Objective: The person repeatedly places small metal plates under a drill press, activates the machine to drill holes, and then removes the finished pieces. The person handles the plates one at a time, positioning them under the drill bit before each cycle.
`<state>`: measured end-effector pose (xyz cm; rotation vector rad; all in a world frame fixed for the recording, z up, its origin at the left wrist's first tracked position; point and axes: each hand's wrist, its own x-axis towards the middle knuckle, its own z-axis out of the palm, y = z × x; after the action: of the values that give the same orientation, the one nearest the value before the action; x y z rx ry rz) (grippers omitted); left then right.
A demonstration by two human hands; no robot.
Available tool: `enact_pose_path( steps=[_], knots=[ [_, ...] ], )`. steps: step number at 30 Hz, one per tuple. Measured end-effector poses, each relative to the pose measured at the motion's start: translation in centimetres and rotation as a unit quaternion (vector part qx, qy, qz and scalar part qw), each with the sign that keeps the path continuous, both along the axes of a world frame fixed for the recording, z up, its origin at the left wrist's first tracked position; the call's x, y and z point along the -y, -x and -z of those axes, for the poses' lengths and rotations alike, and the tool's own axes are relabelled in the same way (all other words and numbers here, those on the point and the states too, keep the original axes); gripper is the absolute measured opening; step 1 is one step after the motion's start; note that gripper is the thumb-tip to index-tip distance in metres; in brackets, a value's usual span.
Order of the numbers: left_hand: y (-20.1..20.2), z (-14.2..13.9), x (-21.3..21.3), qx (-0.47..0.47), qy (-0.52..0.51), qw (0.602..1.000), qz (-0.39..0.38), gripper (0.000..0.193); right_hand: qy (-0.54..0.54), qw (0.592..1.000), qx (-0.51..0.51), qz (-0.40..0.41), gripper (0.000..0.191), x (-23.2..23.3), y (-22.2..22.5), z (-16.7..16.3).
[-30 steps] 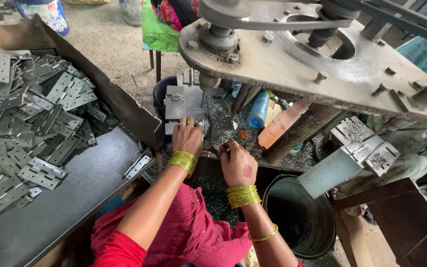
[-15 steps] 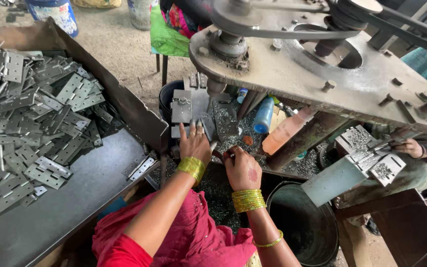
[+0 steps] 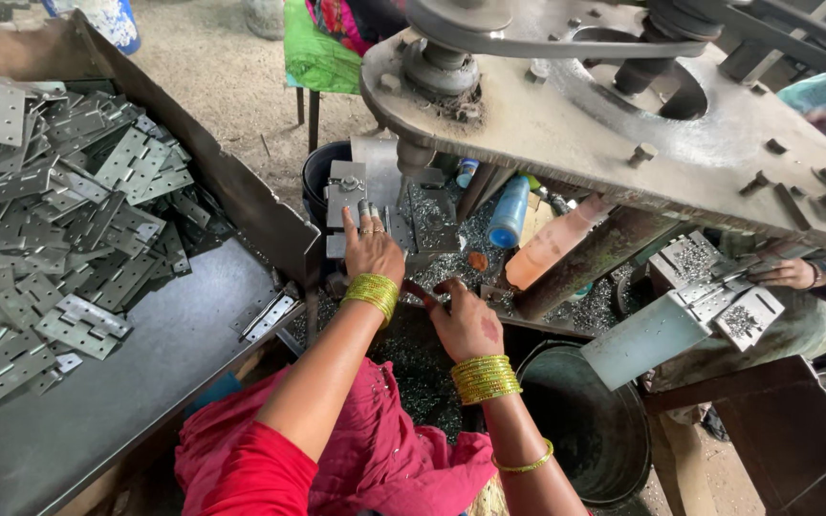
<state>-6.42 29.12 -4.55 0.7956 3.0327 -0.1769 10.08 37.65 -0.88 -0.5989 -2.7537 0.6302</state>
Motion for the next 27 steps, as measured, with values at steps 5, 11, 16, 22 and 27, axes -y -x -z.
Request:
enact_pose_path(
  steps=[5,11,16,22,27],
  knots=[
    [1.1,0.3,-1.0,-0.054,-0.008,0.998,0.014,0.06,0.052,0.996,0.066,-0.007,0.038,-2.3,-1.3,7.9],
    [0.2,-0.8,0.6,-0.039,-0.035,0.998,0.026,0.063,0.077,0.992,0.087,0.057,0.037,-1.2,-5.5,17.9],
    [0.3,-0.7,1.5,0.023,-0.061,0.997,0.041,0.048,0.061,0.987,0.129,0.073,0.041,-2.8,-2.7,14.7],
    [3.1,1.9,-1.0,-0.114,-0.093,0.989,0.005,0.051,0.023,0.994,0.091,0.051,0.036,-2.2,-2.8,12.1],
    [2.4,3.8,0.7,-0.065,-0.047,0.995,0.067,0.04,0.098,0.988,0.108,0.049,0.039,-0.7,-4.6,11.8]
  ],
)
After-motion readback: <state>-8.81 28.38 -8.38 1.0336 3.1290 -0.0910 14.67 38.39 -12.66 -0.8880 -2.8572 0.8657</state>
